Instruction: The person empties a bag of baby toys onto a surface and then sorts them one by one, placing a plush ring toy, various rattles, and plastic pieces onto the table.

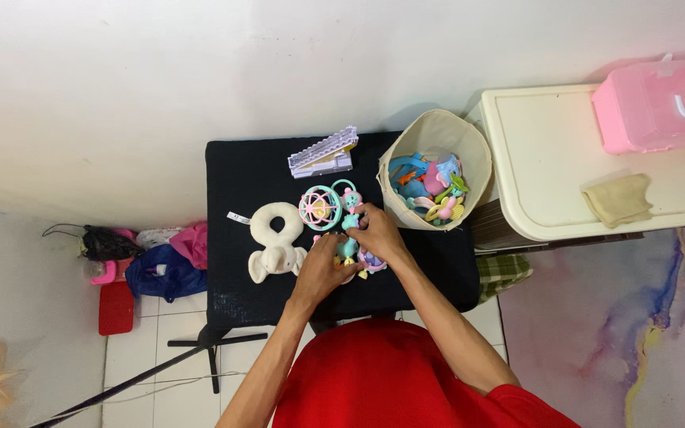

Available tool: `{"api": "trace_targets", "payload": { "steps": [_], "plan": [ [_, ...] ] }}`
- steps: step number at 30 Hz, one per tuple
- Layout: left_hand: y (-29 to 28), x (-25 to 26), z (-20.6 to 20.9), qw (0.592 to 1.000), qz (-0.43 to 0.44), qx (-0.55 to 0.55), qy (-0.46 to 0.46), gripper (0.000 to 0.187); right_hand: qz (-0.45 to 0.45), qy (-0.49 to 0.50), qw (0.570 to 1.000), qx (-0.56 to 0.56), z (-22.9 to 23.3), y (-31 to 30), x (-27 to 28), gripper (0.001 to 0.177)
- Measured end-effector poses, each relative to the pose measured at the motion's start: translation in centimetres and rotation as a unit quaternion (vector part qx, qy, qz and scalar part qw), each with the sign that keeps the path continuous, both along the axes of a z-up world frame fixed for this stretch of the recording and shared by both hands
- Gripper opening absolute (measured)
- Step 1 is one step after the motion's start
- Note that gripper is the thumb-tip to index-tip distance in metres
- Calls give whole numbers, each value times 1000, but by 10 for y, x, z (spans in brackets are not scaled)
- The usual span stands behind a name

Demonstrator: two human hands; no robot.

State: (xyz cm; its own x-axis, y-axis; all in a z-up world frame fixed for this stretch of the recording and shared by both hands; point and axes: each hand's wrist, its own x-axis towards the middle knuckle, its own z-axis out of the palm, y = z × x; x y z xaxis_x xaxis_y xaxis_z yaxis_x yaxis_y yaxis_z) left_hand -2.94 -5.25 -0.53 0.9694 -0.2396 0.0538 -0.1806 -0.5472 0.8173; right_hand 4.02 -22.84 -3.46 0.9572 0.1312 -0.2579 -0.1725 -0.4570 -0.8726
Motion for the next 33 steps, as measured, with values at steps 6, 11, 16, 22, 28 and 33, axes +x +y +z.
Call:
{"api": "trace_targets", "payload": {
  "steps": [6, 11, 16, 22, 28, 33],
  "plan": [
    [-7, 1, -7, 999, -1, 30, -17, 61, 5, 15, 1000, -23, 4, -4, -4, 57],
    [-13, 2, -8, 999, 6, 43, -24, 61, 15, 16, 999, -32, 9, -11, -7, 53],
    [-17, 2, 0, 996, 12, 60, -62, 60, 45, -73, 996, -24, 22, -18, -17, 46],
    [-25, -1, 14, 997, 20, 57, -53, 62, 156, -90, 983, -36, 94, -49, -45, 36],
    [-51, 0, 44, 994, 76, 15, -73, 52, 168, -167, 971, -21, 164, -128, -38, 30],
    [-90, 32, 68, 989, 119, -84, -13, 49, 128, -220, 960, -119, 185, -179, 19, 30]
  ]
}}
